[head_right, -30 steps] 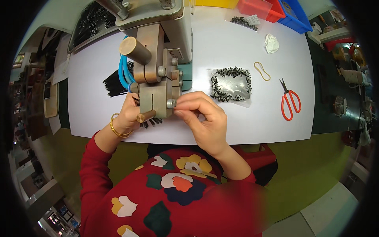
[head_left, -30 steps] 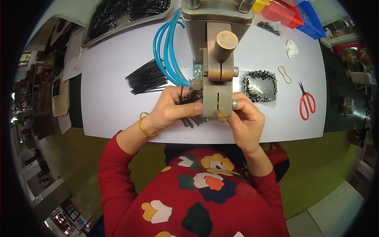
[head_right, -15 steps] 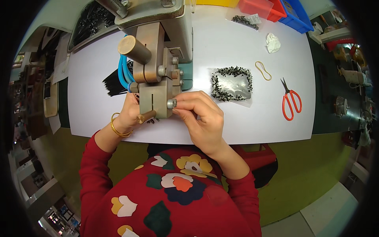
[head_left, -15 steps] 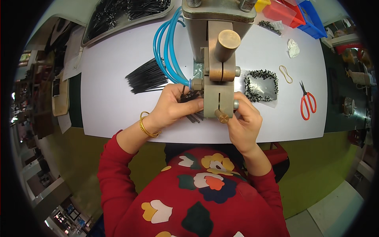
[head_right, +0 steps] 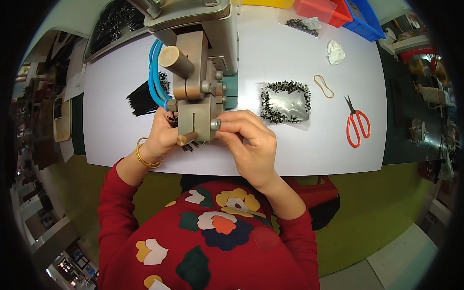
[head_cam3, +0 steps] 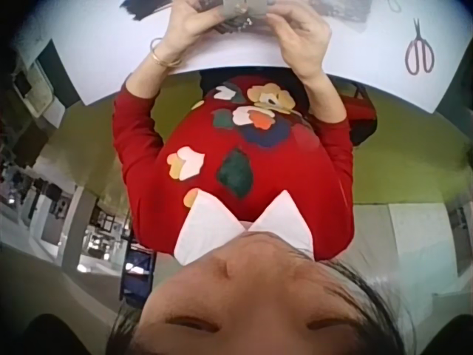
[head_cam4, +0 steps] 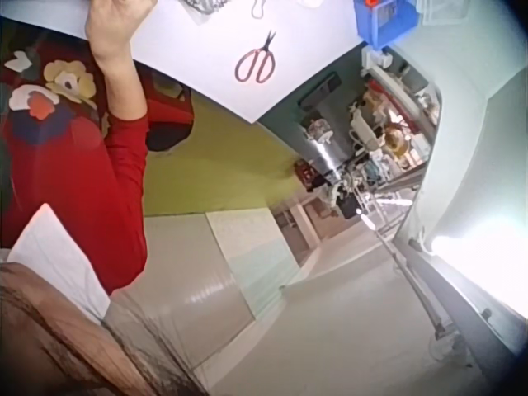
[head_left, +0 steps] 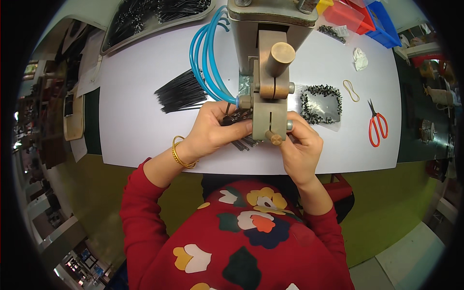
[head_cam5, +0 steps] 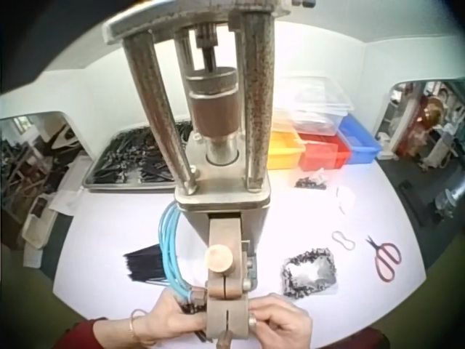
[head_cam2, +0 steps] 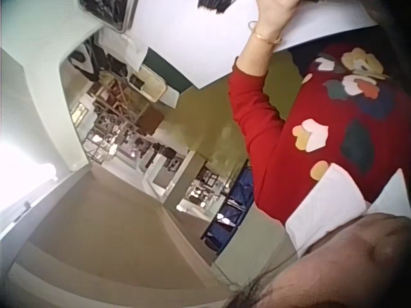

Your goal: The person attaches plastic caps onto bundles of black ties using a press machine and hands the bundle to another person.

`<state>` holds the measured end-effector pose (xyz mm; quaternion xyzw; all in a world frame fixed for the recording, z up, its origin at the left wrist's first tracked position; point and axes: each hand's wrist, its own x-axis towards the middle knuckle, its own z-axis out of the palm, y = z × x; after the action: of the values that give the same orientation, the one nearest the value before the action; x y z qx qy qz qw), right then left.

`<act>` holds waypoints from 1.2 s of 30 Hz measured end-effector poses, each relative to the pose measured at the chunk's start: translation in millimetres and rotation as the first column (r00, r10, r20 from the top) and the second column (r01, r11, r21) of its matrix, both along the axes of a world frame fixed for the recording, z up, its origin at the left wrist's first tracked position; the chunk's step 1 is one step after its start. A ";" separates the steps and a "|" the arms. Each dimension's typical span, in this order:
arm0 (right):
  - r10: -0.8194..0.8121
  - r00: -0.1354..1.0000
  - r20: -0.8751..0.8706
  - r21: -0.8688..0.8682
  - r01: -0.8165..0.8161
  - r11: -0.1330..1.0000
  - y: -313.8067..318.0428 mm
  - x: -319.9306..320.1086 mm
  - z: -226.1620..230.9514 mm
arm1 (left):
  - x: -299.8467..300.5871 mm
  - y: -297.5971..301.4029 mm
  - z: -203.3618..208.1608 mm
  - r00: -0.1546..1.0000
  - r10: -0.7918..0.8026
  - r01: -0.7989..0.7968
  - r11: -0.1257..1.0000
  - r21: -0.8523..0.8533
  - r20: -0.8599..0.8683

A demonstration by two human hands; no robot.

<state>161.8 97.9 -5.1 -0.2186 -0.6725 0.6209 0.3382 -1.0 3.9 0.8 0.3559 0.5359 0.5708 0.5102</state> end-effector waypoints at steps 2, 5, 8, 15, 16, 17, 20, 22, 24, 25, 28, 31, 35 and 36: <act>0.012 0.999 -0.031 -0.060 -0.013 0.998 -0.2 1.1 -2.7 | -0.2 -1.0 -0.7 1.000 -0.006 0.006 1.000 -0.016 0.016; 0.032 0.998 -0.052 -0.286 -0.046 0.957 -0.7 8.3 0.4 | -1.0 -2.2 -0.9 0.999 -0.017 0.019 0.998 -0.054 0.027; 0.098 0.989 -0.112 -0.498 -0.141 0.855 6.9 13.7 -1.9 | -2.5 -1.3 -0.4 0.999 -0.041 0.042 0.998 -0.053 0.016; 0.200 0.926 -0.321 -0.762 -0.378 0.525 18.5 17.7 -7.8 | -2.4 2.3 3.3 0.996 -0.072 0.075 0.995 -0.059 0.047; 0.210 0.906 -0.367 -0.762 -0.422 0.491 18.9 17.7 -8.7 | -2.4 2.7 3.1 0.997 -0.076 0.078 0.995 -0.057 0.032; 0.218 0.885 -0.411 -0.758 -0.465 0.457 19.4 18.0 -9.3 | -2.3 3.5 2.8 0.997 -0.081 0.082 0.995 -0.054 0.018; 0.242 0.884 -0.401 -0.714 -0.467 0.522 19.3 20.6 -4.6 | -3.9 1.1 1.5 0.994 -0.070 0.076 0.995 -0.066 0.084; 0.266 0.917 -0.297 -0.610 -0.396 0.687 19.7 23.7 0.0 | -2.5 0.0 0.4 0.989 -0.074 0.082 0.995 -0.063 0.126; 0.227 0.963 -0.143 -0.367 -0.265 0.892 30.5 37.8 -3.1 | 0.3 -3.3 1.2 0.993 -0.022 0.019 0.999 0.028 0.118; 0.148 0.989 -0.017 -0.073 -0.149 0.986 38.5 47.5 -5.8 | -0.2 -4.3 0.7 0.993 0.007 -0.015 0.997 0.073 0.114; -0.245 0.947 0.205 0.530 0.103 0.841 65.0 74.9 -2.7 | -7.0 -4.7 -3.7 0.992 -0.060 0.055 0.997 0.054 0.114; -0.329 0.890 0.315 0.642 0.056 0.764 73.2 84.5 -2.9 | -5.6 -2.9 -1.5 0.986 -0.081 0.082 0.997 0.000 0.144; -0.381 0.877 0.293 0.760 0.028 0.649 79.8 83.8 -8.4 | -1.7 -2.1 6.3 0.981 -0.037 0.053 0.996 -0.076 0.192; -0.383 0.887 0.259 0.793 0.031 0.609 79.8 81.6 -9.2 | -0.7 -2.2 7.6 0.982 -0.024 0.036 0.997 -0.066 0.186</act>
<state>243.4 177.7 -14.3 -0.2545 -0.8955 0.1700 0.3232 -1.8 1.7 8.4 0.2915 0.5003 0.5747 0.5783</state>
